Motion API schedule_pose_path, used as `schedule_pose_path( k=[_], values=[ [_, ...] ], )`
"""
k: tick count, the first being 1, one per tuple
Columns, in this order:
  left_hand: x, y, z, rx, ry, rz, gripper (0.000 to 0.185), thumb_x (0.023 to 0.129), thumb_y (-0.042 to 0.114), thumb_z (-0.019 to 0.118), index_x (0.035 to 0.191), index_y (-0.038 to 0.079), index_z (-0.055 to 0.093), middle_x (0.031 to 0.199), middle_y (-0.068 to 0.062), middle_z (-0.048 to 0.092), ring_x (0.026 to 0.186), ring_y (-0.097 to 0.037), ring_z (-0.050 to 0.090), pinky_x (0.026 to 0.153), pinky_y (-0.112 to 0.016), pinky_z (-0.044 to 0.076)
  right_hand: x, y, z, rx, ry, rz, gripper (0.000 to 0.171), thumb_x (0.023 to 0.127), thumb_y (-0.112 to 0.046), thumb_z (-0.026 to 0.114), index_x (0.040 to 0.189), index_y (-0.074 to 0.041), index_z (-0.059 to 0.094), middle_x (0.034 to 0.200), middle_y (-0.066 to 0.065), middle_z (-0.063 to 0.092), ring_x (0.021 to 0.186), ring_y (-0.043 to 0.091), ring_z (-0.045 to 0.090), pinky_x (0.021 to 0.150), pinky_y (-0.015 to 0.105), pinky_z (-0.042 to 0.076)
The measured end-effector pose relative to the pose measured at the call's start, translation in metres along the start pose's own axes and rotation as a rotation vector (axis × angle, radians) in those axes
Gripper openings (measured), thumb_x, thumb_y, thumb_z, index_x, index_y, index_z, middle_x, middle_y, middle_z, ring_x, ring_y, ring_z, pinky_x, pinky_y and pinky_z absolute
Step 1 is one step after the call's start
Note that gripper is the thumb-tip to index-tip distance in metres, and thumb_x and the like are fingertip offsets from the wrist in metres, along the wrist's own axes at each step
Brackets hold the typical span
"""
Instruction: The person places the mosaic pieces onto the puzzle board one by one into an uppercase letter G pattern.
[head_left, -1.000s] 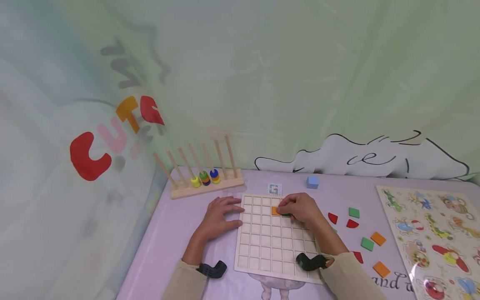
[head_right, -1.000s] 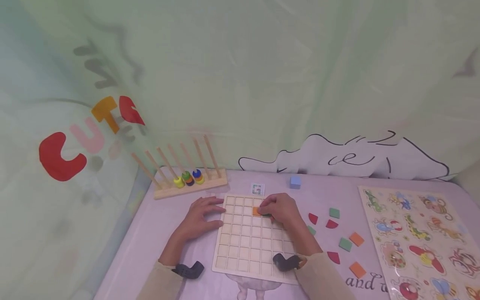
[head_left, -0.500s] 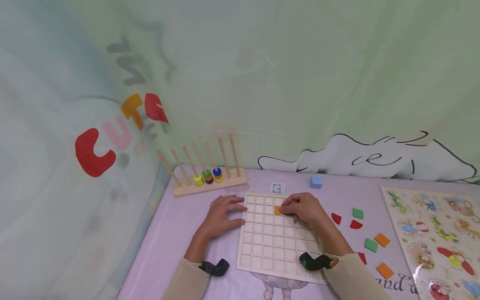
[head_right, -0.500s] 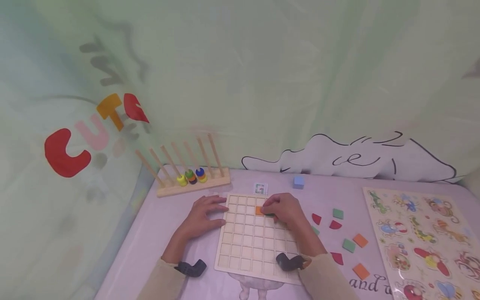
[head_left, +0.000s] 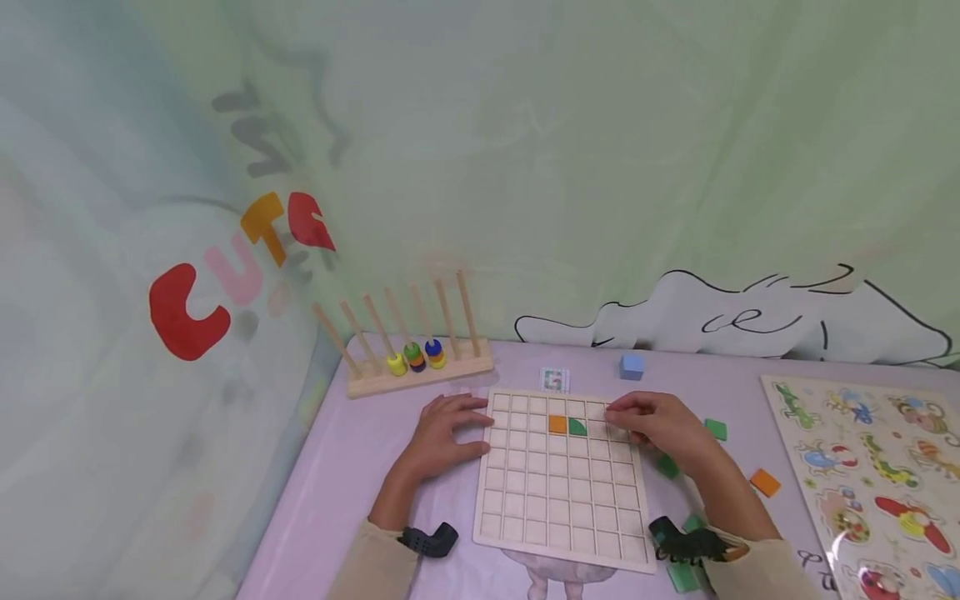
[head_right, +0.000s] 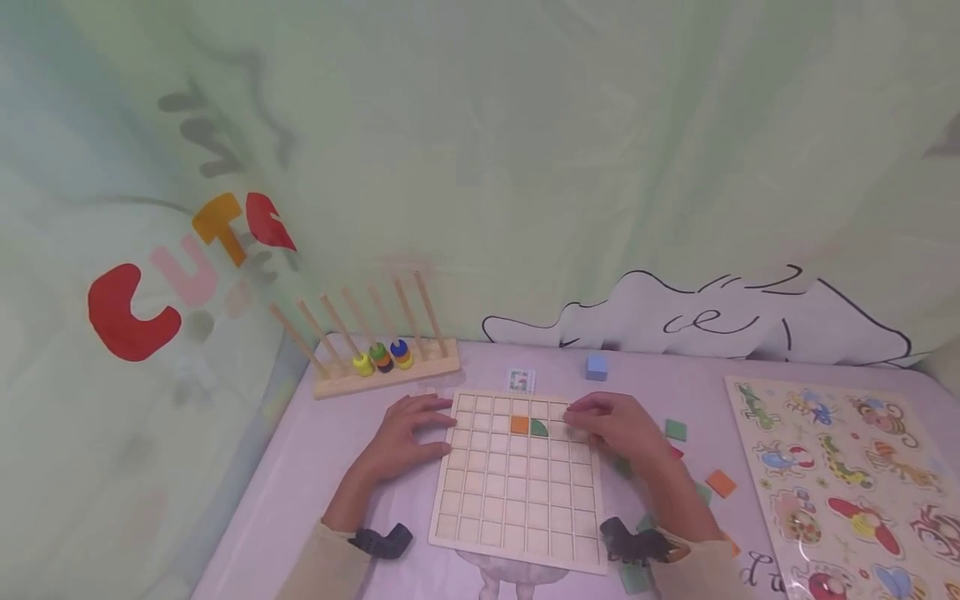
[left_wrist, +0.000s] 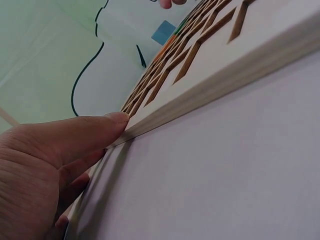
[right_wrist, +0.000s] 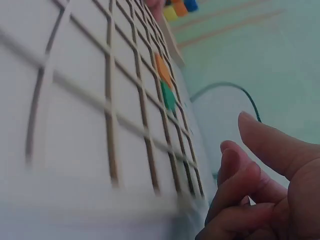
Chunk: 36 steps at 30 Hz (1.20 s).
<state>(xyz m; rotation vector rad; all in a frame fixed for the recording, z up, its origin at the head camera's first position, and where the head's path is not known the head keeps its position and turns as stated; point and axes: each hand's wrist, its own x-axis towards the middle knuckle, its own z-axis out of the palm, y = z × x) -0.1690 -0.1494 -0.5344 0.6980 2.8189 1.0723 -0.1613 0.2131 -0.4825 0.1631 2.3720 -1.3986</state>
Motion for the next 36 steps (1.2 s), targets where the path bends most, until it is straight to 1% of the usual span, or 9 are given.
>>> schedule_pose_path(
  k=[4, 8, 11, 14, 16, 20, 26, 31, 36],
  values=[
    [-0.001, 0.001, 0.000, 0.002, -0.003, 0.003, 0.033, 0.085, 0.033, 0.081, 0.116, 0.022, 0.077, 0.144, 0.004, 0.061, 0.146, -0.024, 0.044, 0.125, -0.057, 0.018, -0.015, 0.019, -0.034, -0.105, 0.065, 0.038, 0.053, 0.096, -0.048, 0.067, 0.127, -0.005, 0.065, 0.083, 0.005, 0.056, 0.076, 0.021, 0.052, 0.061, 0.031, 0.043],
    [-0.002, 0.001, 0.000, 0.010, -0.004, 0.005, 0.033, 0.086, 0.032, 0.081, 0.117, 0.023, 0.076, 0.145, 0.004, 0.061, 0.146, -0.024, 0.043, 0.125, -0.056, 0.018, -0.027, 0.036, -0.065, -0.189, 0.110, 0.074, 0.064, 0.095, -0.056, 0.065, 0.131, -0.003, 0.063, 0.090, 0.009, 0.062, 0.081, 0.025, 0.054, 0.064, 0.032, 0.045],
    [-0.002, 0.001, 0.000, 0.012, -0.001, 0.007, 0.032, 0.085, 0.032, 0.081, 0.116, 0.023, 0.077, 0.144, 0.004, 0.061, 0.146, -0.025, 0.044, 0.125, -0.057, 0.019, -0.032, 0.047, -0.082, -0.256, 0.154, 0.110, 0.069, 0.093, -0.058, 0.066, 0.131, -0.001, 0.062, 0.100, 0.011, 0.067, 0.088, 0.026, 0.055, 0.066, 0.031, 0.049],
    [-0.003, 0.002, 0.000, 0.006, 0.000, 0.011, 0.032, 0.085, 0.031, 0.081, 0.116, 0.022, 0.077, 0.144, 0.003, 0.061, 0.146, -0.026, 0.044, 0.124, -0.058, 0.019, -0.034, 0.056, -0.094, -0.300, 0.191, 0.147, 0.070, 0.090, -0.057, 0.070, 0.129, 0.000, 0.063, 0.099, 0.012, 0.068, 0.088, 0.027, 0.056, 0.063, 0.031, 0.051],
    [-0.003, 0.002, 0.000, 0.003, 0.002, 0.013, 0.032, 0.085, 0.031, 0.081, 0.116, 0.022, 0.077, 0.144, 0.003, 0.061, 0.146, -0.026, 0.044, 0.124, -0.058, 0.019, -0.033, 0.061, -0.099, -0.304, 0.200, 0.169, 0.071, 0.089, -0.057, 0.072, 0.129, 0.001, 0.063, 0.095, 0.011, 0.067, 0.086, 0.026, 0.056, 0.062, 0.031, 0.050],
    [-0.002, 0.001, 0.001, 0.006, 0.008, 0.014, 0.032, 0.085, 0.032, 0.081, 0.116, 0.022, 0.077, 0.144, 0.003, 0.061, 0.146, -0.026, 0.045, 0.124, -0.058, 0.019, -0.030, 0.066, -0.104, -0.300, 0.184, 0.182, 0.072, 0.088, -0.057, 0.073, 0.129, 0.002, 0.062, 0.089, 0.008, 0.066, 0.084, 0.025, 0.055, 0.061, 0.031, 0.047],
    [-0.001, 0.001, 0.001, 0.006, 0.003, 0.008, 0.033, 0.085, 0.033, 0.081, 0.116, 0.023, 0.077, 0.144, 0.004, 0.061, 0.145, -0.025, 0.045, 0.124, -0.057, 0.019, -0.022, 0.071, -0.104, -0.291, 0.176, 0.211, 0.072, 0.087, -0.055, 0.075, 0.129, 0.002, 0.061, 0.087, 0.007, 0.068, 0.085, 0.025, 0.056, 0.062, 0.030, 0.046],
    [-0.002, -0.001, 0.000, -0.010, -0.012, 0.018, 0.034, 0.086, 0.034, 0.081, 0.117, 0.021, 0.077, 0.145, 0.003, 0.061, 0.145, -0.025, 0.044, 0.124, -0.058, 0.018, -0.018, 0.073, -0.104, -0.314, 0.170, 0.201, 0.070, 0.084, -0.051, 0.079, 0.128, 0.002, 0.060, 0.083, 0.006, 0.067, 0.079, 0.024, 0.056, 0.062, 0.031, 0.044],
    [-0.001, -0.003, 0.000, -0.015, -0.013, 0.026, 0.034, 0.086, 0.034, 0.080, 0.118, 0.021, 0.076, 0.145, 0.002, 0.060, 0.146, -0.025, 0.043, 0.125, -0.057, 0.017, -0.017, 0.072, -0.103, -0.321, 0.169, 0.181, 0.066, 0.085, -0.047, 0.080, 0.125, 0.001, 0.061, 0.084, 0.006, 0.066, 0.078, 0.024, 0.056, 0.061, 0.032, 0.046]
  ],
)
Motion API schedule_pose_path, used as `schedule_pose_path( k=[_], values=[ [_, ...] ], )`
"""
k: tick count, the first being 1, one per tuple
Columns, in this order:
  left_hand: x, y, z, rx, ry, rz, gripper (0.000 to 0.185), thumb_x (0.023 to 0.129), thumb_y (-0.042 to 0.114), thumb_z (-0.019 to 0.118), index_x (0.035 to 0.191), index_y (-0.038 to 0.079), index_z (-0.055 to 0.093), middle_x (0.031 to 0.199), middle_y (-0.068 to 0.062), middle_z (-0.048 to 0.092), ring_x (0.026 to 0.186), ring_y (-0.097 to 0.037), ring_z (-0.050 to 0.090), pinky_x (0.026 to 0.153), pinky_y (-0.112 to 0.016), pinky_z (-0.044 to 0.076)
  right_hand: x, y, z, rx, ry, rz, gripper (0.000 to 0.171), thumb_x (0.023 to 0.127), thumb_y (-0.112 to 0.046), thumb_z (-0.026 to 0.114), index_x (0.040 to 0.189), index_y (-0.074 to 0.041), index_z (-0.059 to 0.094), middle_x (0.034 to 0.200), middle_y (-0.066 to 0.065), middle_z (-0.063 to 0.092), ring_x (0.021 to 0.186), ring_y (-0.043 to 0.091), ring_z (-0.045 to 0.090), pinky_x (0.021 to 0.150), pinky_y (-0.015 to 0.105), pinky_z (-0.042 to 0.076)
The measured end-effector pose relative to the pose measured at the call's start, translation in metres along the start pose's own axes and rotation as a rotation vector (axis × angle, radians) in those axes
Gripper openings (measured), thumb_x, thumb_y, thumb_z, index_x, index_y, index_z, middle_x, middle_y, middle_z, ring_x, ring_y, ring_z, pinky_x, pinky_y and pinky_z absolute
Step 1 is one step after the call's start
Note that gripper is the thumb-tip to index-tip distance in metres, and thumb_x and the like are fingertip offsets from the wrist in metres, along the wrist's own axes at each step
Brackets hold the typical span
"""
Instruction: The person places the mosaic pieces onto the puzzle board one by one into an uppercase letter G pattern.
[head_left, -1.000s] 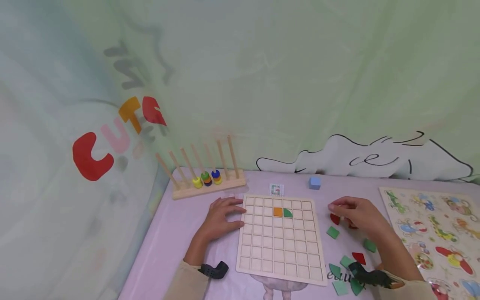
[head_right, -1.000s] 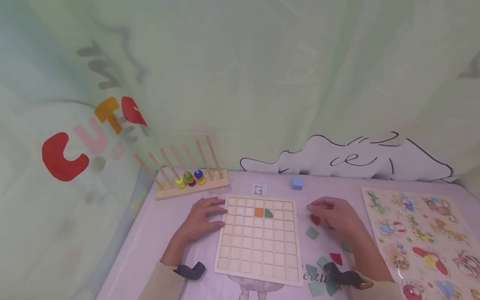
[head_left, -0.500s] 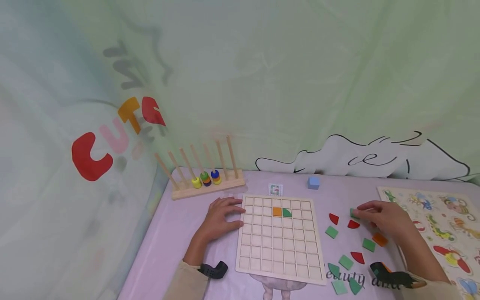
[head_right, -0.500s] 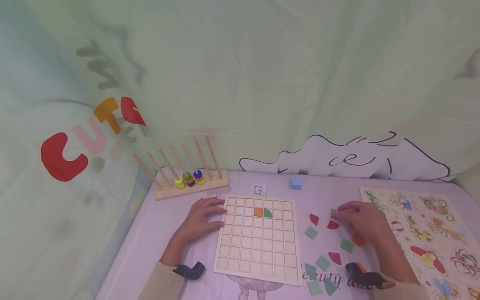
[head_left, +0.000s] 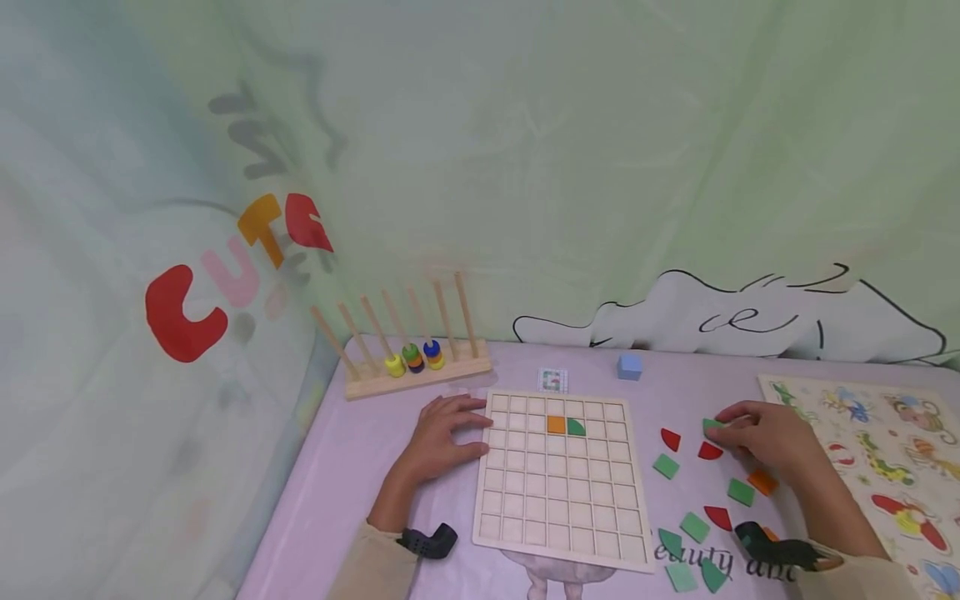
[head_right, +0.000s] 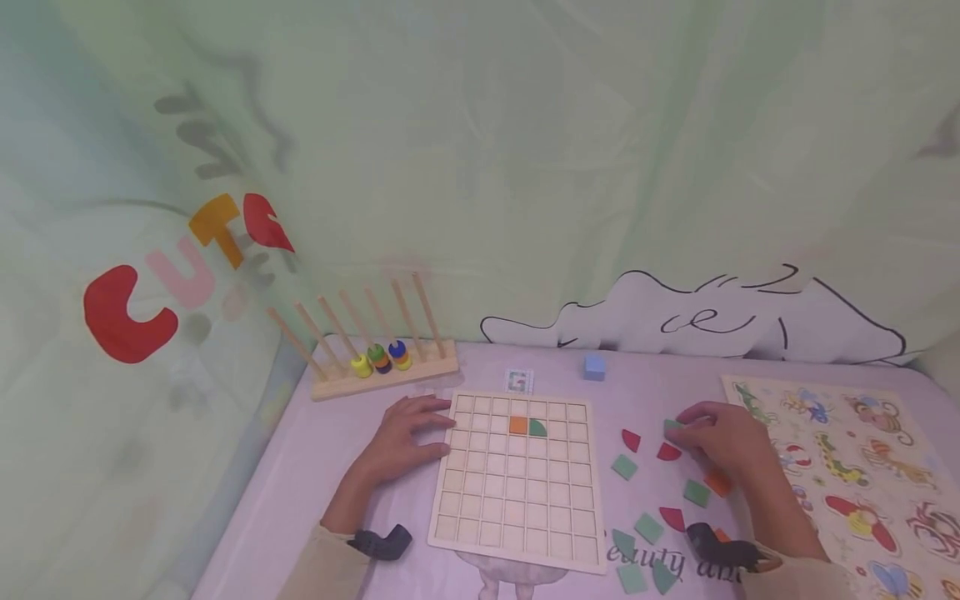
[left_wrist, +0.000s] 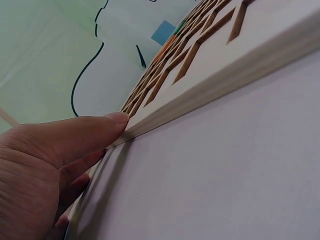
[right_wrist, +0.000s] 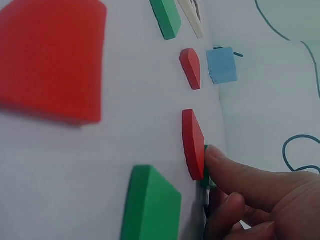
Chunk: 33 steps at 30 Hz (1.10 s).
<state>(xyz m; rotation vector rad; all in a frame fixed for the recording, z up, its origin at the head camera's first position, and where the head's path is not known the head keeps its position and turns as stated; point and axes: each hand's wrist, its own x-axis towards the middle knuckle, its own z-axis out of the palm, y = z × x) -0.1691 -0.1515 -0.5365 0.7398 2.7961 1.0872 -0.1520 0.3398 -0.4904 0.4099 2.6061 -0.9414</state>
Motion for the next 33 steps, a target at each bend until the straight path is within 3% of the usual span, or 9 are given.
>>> schedule_pose_path(
  k=[14, 20, 33],
  values=[
    [0.000, 0.002, 0.000, -0.022, 0.007, -0.009, 0.034, 0.086, 0.032, 0.081, 0.117, 0.021, 0.077, 0.145, 0.001, 0.061, 0.145, -0.026, 0.044, 0.124, -0.059, 0.016, 0.000, 0.000, 0.001, 0.038, -0.050, 0.019, 0.054, 0.086, -0.049, 0.078, 0.108, -0.002, 0.062, 0.082, 0.006, 0.060, 0.081, 0.025, 0.054, 0.063, 0.033, 0.043],
    [-0.001, 0.003, 0.000, -0.023, 0.008, -0.010, 0.034, 0.086, 0.032, 0.081, 0.117, 0.020, 0.077, 0.145, 0.000, 0.061, 0.146, -0.027, 0.044, 0.125, -0.059, 0.016, -0.001, -0.005, 0.005, 0.018, -0.012, 0.000, 0.059, 0.084, -0.055, 0.077, 0.110, -0.004, 0.062, 0.087, 0.007, 0.060, 0.085, 0.025, 0.053, 0.062, 0.032, 0.043],
    [0.000, 0.002, 0.000, -0.010, 0.004, -0.023, 0.034, 0.086, 0.033, 0.080, 0.118, 0.021, 0.077, 0.146, 0.003, 0.060, 0.147, -0.024, 0.042, 0.125, -0.057, 0.016, -0.013, -0.049, 0.034, 0.146, -0.019, -0.167, 0.046, 0.091, -0.037, 0.076, 0.120, -0.003, 0.063, 0.082, 0.008, 0.063, 0.070, 0.023, 0.056, 0.058, 0.031, 0.044]
  ],
)
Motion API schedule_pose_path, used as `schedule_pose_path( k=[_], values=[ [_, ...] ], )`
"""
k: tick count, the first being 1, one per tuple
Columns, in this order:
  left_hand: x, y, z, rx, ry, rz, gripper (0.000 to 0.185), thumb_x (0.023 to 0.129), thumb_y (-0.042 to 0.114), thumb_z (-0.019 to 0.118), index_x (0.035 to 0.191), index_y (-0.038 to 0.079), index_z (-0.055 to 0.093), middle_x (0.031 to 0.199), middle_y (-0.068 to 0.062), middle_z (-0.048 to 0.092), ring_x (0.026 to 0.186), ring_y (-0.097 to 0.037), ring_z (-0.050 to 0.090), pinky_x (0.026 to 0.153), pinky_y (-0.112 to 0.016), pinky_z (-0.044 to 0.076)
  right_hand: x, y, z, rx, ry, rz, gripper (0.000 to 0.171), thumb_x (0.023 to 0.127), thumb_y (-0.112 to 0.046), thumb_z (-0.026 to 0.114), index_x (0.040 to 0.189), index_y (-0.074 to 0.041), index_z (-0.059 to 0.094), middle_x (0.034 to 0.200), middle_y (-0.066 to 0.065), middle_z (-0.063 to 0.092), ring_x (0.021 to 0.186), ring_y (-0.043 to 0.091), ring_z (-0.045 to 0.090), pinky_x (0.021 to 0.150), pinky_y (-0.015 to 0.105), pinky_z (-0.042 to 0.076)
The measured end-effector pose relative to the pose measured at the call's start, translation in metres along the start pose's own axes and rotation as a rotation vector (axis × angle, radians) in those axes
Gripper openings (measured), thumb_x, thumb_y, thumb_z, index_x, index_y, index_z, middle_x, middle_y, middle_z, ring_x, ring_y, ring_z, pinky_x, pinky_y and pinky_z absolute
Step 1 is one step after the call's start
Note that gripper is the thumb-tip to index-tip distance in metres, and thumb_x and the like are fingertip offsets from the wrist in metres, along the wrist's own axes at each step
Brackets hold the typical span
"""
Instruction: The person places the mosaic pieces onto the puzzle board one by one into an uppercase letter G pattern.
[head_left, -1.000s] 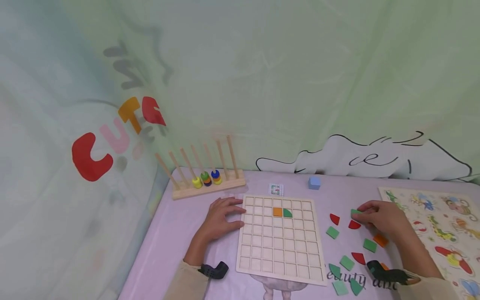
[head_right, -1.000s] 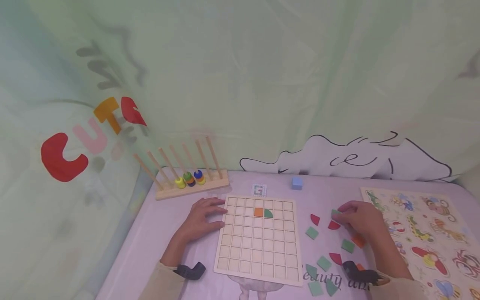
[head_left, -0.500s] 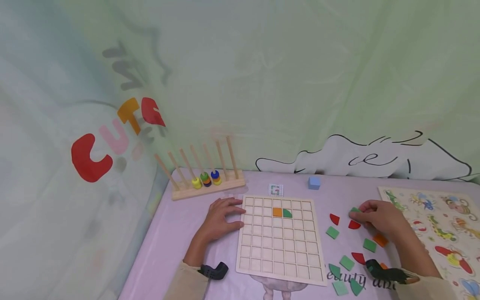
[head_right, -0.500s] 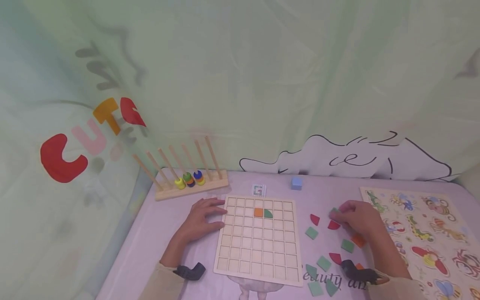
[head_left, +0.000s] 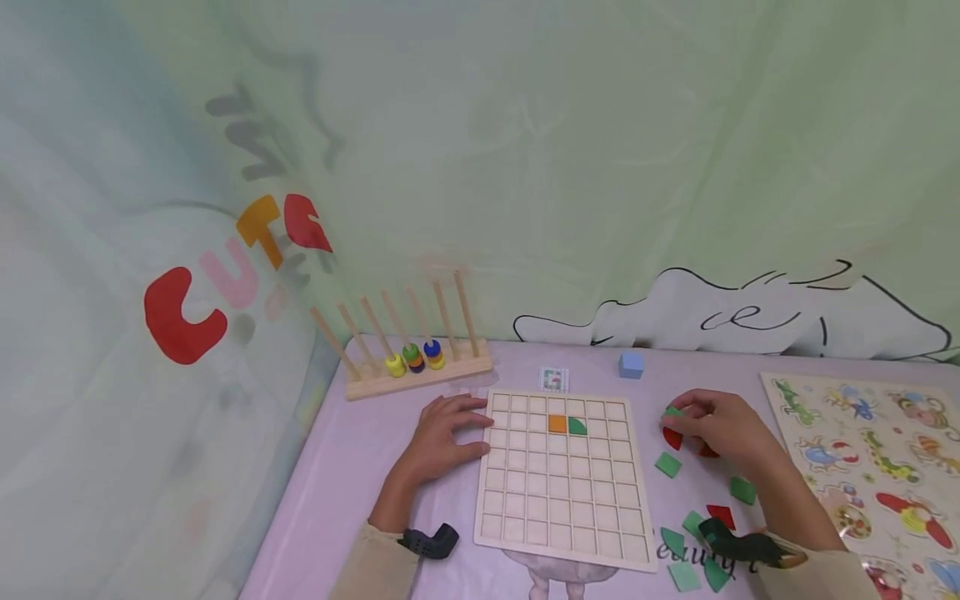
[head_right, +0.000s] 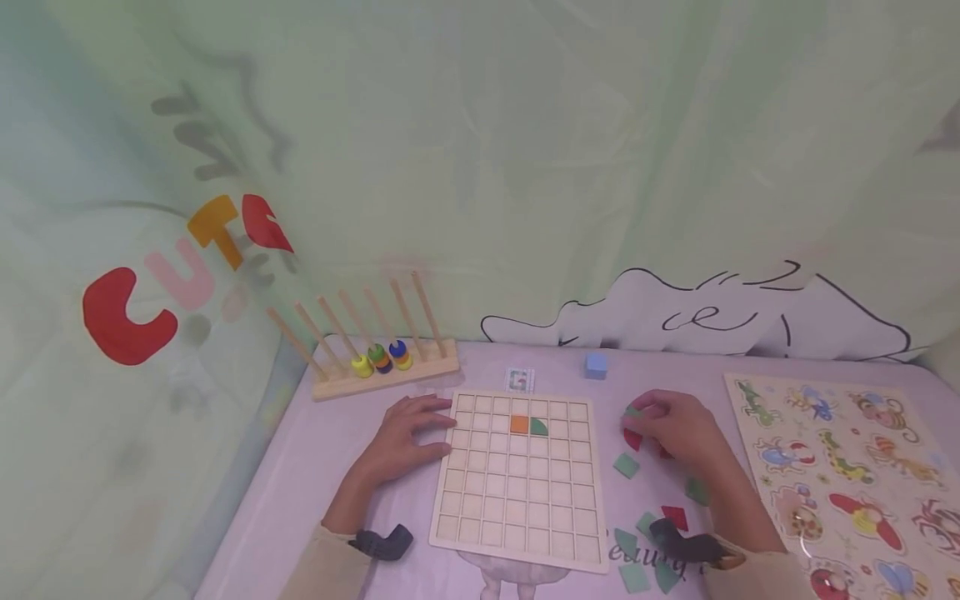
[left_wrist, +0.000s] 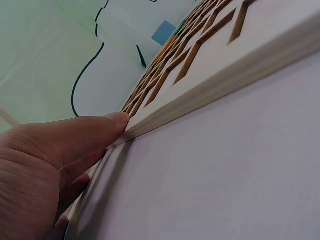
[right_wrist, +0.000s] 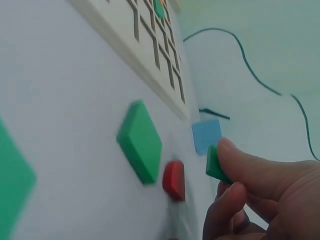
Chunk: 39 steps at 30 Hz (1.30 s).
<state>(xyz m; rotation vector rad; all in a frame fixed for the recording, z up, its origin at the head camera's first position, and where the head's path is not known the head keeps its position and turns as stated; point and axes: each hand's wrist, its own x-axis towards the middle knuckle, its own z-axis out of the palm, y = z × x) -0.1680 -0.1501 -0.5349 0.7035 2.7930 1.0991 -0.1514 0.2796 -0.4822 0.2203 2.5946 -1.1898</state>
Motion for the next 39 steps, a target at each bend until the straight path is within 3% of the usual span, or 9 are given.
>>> schedule_pose_path(
  k=[5, 15, 20, 26, 35, 39],
  values=[
    [0.000, 0.001, 0.000, 0.000, -0.002, -0.004, 0.034, 0.086, 0.033, 0.080, 0.118, 0.022, 0.076, 0.146, 0.003, 0.060, 0.147, -0.025, 0.042, 0.126, -0.056, 0.016, 0.000, -0.017, 0.019, 0.054, -0.048, -0.055, 0.038, 0.093, -0.030, 0.074, 0.119, -0.003, 0.067, 0.076, 0.007, 0.060, 0.068, 0.021, 0.054, 0.059, 0.031, 0.043],
    [0.000, 0.001, 0.000, -0.005, -0.001, -0.004, 0.034, 0.086, 0.032, 0.081, 0.117, 0.021, 0.077, 0.146, 0.002, 0.060, 0.147, -0.026, 0.042, 0.126, -0.057, 0.016, 0.006, -0.049, 0.058, 0.159, -0.111, -0.127, 0.028, 0.096, -0.025, 0.071, 0.116, -0.005, 0.071, 0.086, 0.007, 0.059, 0.072, 0.019, 0.057, 0.059, 0.028, 0.043],
    [0.000, 0.002, 0.000, 0.004, -0.001, -0.002, 0.033, 0.086, 0.032, 0.081, 0.117, 0.021, 0.077, 0.145, 0.003, 0.061, 0.147, -0.025, 0.042, 0.125, -0.057, 0.017, 0.009, -0.064, 0.073, 0.199, -0.154, -0.124, 0.027, 0.099, -0.021, 0.066, 0.120, -0.005, 0.070, 0.085, 0.008, 0.060, 0.073, 0.019, 0.056, 0.055, 0.027, 0.041],
    [0.000, 0.002, 0.000, 0.005, 0.002, -0.003, 0.033, 0.086, 0.031, 0.081, 0.117, 0.021, 0.077, 0.145, 0.002, 0.061, 0.147, -0.025, 0.043, 0.125, -0.057, 0.016, 0.017, -0.076, 0.093, 0.305, -0.199, -0.108, 0.032, 0.095, -0.021, 0.072, 0.123, -0.005, 0.066, 0.088, 0.004, 0.066, 0.071, 0.019, 0.060, 0.059, 0.027, 0.045],
    [-0.001, 0.001, 0.000, -0.001, 0.006, 0.005, 0.032, 0.086, 0.032, 0.081, 0.117, 0.021, 0.077, 0.145, 0.003, 0.061, 0.146, -0.024, 0.043, 0.125, -0.057, 0.017, 0.026, -0.082, 0.112, 0.365, -0.124, -0.128, 0.028, 0.093, -0.025, 0.075, 0.114, -0.007, 0.072, 0.079, 0.003, 0.066, 0.068, 0.018, 0.059, 0.059, 0.028, 0.046],
    [0.000, 0.001, 0.000, 0.007, 0.001, 0.000, 0.032, 0.086, 0.032, 0.080, 0.117, 0.022, 0.077, 0.145, 0.003, 0.061, 0.147, -0.024, 0.043, 0.125, -0.056, 0.017, 0.029, -0.085, 0.120, 0.323, -0.085, -0.137, 0.025, 0.091, -0.023, 0.077, 0.110, -0.007, 0.075, 0.078, 0.001, 0.067, 0.065, 0.017, 0.059, 0.064, 0.028, 0.049]
  ],
)
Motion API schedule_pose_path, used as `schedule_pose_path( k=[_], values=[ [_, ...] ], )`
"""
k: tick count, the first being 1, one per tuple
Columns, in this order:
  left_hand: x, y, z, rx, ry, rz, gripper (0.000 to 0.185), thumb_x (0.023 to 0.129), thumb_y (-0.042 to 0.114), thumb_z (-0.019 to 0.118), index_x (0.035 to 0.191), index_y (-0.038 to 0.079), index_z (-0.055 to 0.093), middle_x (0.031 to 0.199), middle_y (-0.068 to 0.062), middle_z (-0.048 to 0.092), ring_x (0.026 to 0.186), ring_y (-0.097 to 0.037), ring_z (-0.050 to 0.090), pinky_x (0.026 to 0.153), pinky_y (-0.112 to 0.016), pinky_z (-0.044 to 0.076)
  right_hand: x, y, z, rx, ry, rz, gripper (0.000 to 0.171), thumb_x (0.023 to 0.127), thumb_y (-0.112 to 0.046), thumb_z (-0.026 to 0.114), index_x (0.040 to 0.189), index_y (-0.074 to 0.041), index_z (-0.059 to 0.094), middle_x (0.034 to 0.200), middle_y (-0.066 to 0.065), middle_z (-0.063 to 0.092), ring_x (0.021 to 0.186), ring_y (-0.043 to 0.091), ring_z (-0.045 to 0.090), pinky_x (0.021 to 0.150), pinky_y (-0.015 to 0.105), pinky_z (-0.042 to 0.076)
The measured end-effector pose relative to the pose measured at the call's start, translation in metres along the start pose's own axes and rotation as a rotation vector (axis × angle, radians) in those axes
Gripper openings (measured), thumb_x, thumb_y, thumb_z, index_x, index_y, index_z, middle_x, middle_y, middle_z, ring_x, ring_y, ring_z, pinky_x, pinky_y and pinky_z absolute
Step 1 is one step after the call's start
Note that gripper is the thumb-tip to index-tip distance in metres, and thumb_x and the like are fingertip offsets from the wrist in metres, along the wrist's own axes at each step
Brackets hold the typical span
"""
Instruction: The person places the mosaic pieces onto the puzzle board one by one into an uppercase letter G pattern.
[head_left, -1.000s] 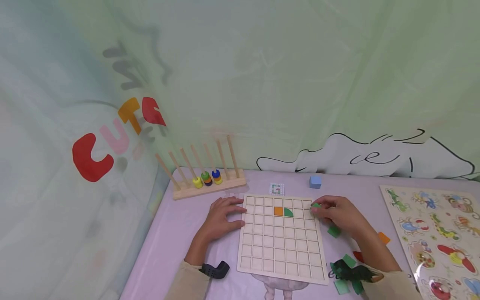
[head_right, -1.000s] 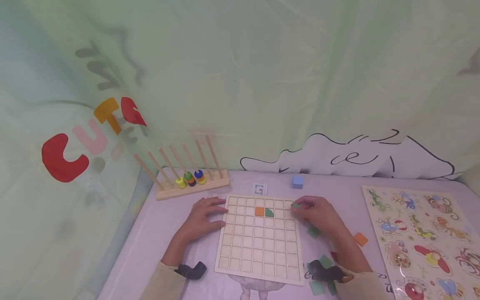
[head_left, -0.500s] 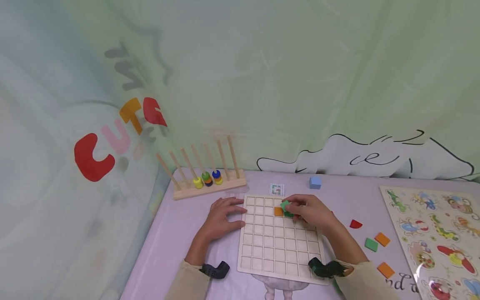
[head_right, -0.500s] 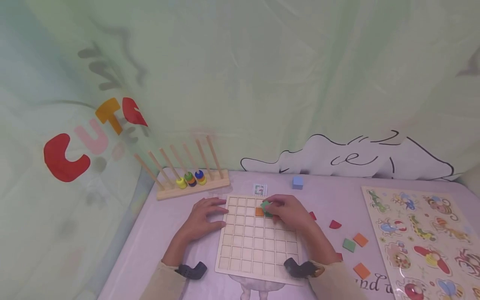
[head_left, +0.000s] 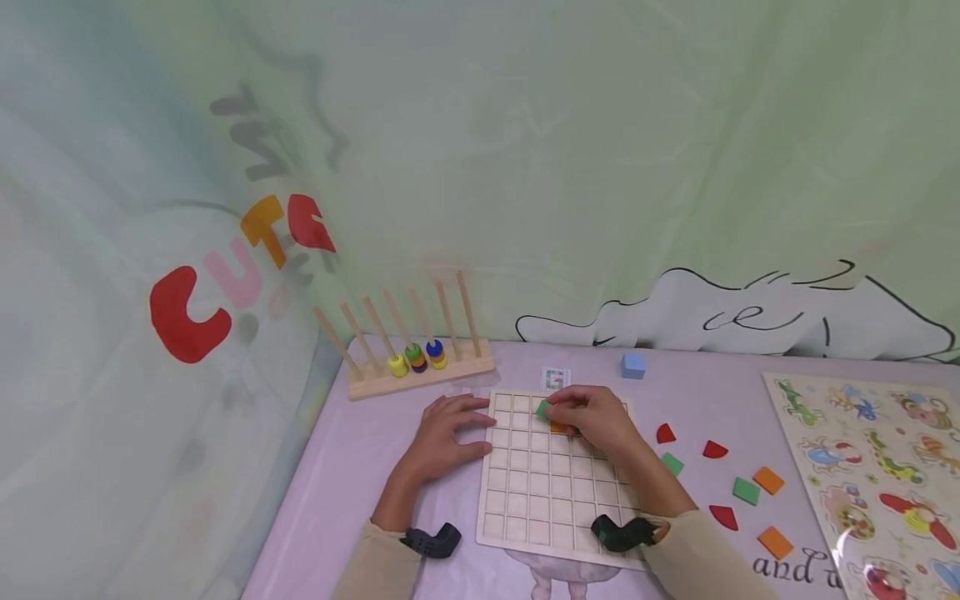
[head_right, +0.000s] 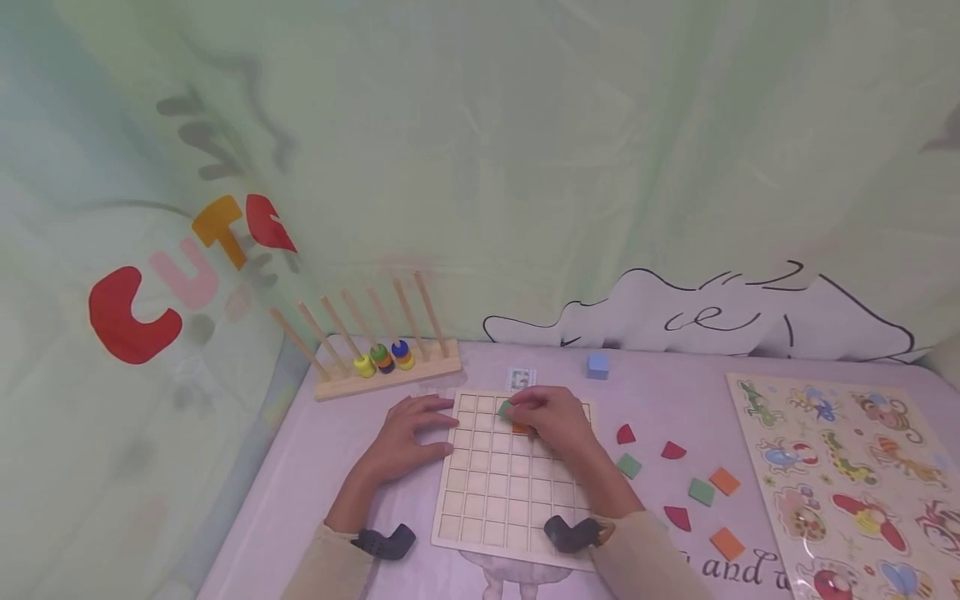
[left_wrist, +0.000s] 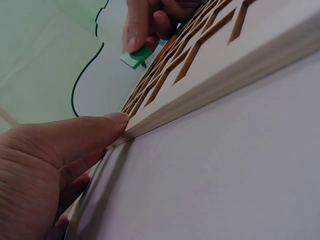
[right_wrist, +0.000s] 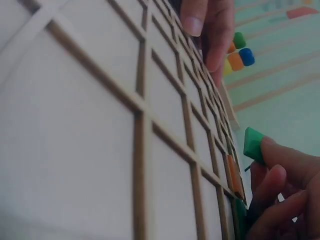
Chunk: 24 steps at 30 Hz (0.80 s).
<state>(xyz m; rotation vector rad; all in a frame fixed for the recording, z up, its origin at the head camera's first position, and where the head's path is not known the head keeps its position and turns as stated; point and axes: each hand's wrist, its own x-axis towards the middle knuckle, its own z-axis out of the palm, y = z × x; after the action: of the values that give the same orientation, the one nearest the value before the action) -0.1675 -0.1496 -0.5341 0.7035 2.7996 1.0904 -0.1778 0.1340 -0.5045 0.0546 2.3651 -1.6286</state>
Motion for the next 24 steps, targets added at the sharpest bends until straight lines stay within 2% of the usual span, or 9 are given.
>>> schedule_pose_path(
  k=[7, 16, 24],
  values=[
    [0.0001, 0.0028, -0.0007, -0.006, 0.000, -0.004, 0.032, 0.086, 0.032, 0.080, 0.116, 0.021, 0.077, 0.145, 0.002, 0.061, 0.147, -0.025, 0.043, 0.125, -0.057, 0.016, 0.0027, 0.0015, 0.0050, -0.092, 0.055, 0.004, 0.023, 0.087, -0.022, 0.081, 0.104, -0.007, 0.075, 0.081, 0.000, 0.072, 0.060, 0.014, 0.057, 0.055, 0.026, 0.049],
    [0.0001, 0.0032, -0.0011, -0.003, -0.001, -0.005, 0.033, 0.086, 0.032, 0.080, 0.117, 0.021, 0.077, 0.145, 0.002, 0.061, 0.147, -0.025, 0.042, 0.125, -0.058, 0.016, 0.0024, 0.0026, 0.0081, -0.182, 0.054, -0.005, 0.018, 0.085, -0.026, 0.084, 0.096, -0.014, 0.078, 0.079, 0.000, 0.069, 0.063, 0.016, 0.056, 0.059, 0.028, 0.046],
    [0.0001, 0.0032, -0.0013, 0.001, -0.001, -0.014, 0.032, 0.086, 0.031, 0.081, 0.116, 0.021, 0.077, 0.145, 0.003, 0.061, 0.147, -0.025, 0.043, 0.125, -0.057, 0.016, 0.0005, -0.0033, 0.0100, -0.202, 0.054, -0.003, 0.014, 0.084, -0.024, 0.084, 0.093, -0.014, 0.080, 0.074, 0.000, 0.067, 0.062, 0.016, 0.055, 0.059, 0.029, 0.044]
  ],
)
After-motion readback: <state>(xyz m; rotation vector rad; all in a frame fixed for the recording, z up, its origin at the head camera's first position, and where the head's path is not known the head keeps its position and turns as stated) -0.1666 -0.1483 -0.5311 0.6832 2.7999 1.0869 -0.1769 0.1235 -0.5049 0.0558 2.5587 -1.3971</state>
